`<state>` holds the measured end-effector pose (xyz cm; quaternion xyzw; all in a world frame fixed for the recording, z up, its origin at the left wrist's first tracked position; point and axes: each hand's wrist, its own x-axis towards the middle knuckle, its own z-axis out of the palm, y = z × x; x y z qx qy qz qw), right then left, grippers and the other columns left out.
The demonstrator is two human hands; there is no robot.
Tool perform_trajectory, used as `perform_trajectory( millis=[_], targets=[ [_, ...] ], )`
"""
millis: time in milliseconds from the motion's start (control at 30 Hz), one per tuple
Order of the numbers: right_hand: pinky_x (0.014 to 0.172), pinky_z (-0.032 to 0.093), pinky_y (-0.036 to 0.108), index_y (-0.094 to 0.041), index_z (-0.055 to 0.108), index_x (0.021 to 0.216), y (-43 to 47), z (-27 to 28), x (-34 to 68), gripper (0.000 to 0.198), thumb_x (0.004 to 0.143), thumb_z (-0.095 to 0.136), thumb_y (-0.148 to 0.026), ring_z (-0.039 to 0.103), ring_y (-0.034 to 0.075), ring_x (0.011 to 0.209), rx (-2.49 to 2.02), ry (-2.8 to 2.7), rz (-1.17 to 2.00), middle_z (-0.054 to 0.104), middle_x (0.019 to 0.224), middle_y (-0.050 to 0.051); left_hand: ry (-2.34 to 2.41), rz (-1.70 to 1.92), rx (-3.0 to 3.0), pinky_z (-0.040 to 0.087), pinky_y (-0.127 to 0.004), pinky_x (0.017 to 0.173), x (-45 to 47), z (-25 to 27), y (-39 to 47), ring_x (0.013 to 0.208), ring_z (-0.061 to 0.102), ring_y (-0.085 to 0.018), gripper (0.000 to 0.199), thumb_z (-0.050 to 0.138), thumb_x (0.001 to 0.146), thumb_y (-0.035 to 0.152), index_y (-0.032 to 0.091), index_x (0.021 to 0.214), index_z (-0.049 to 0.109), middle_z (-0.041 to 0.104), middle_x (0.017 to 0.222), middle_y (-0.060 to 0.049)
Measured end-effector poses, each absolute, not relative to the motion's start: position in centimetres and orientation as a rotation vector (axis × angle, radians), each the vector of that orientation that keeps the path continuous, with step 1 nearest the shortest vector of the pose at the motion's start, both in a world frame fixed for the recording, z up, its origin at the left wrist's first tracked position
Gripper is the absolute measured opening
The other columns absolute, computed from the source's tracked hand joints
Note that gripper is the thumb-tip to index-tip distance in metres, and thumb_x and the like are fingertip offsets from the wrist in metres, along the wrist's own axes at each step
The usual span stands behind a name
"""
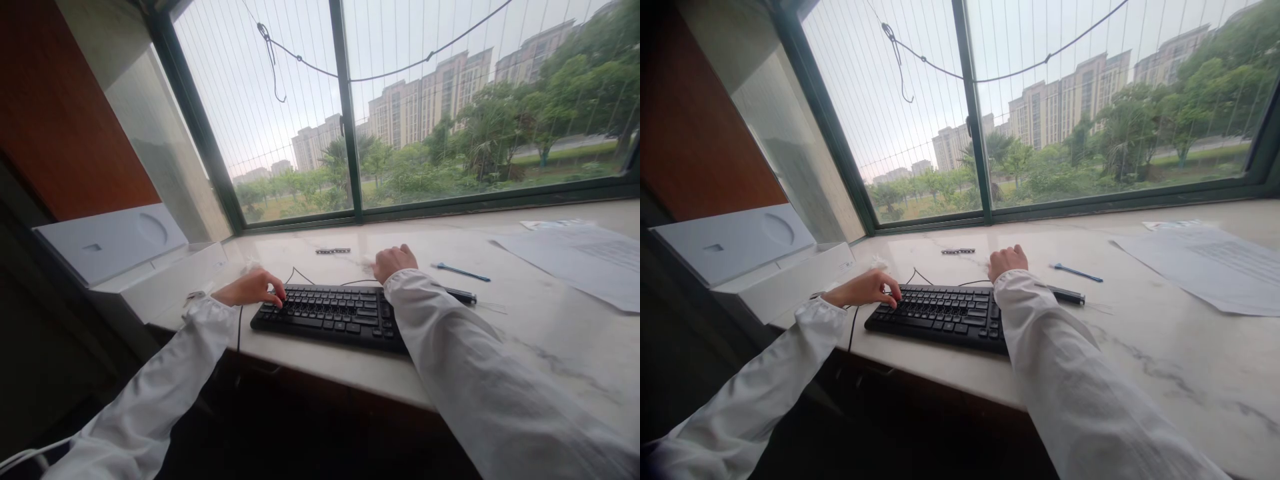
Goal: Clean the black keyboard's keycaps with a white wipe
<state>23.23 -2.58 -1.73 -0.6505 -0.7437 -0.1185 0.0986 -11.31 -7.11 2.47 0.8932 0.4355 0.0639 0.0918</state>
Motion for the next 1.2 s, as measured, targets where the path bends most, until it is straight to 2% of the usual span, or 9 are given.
perform_trajectory(
  millis=[633,1200],
  targets=[
    [0.094,0.027,0.042,-0.014,0.071,0.093,-2.3,-2.3,23.2,0.033,0.088,0.047,-0.036,0.063,0.027,0.094,-1.901,-2.253,-0.293,0.071,0.094,0.016,1.298,0.128,2.570,0.041,-0.022,0.063,-10.5,2.2,-6.5,0.065,0.060,-0.012,0.011,0.072,0.073,0.032,0.024,0.078,0.078,0.074,0.073,0.000],
    [0.092,0.027,0.040,-0.014,0.071,0.089,-2.3,-2.3,23.1,0.031,0.088,0.047,-0.034,0.064,0.025,0.089,-1.884,-2.250,-0.281,0.072,0.087,0.014,1.347,0.149,2.514,0.043,-0.023,0.065,-10.1,2.0,-6.3,0.068,0.064,-0.014,0.005,0.074,0.068,0.024,0.024,0.073,0.077,0.074,0.072,0.001]
  ],
)
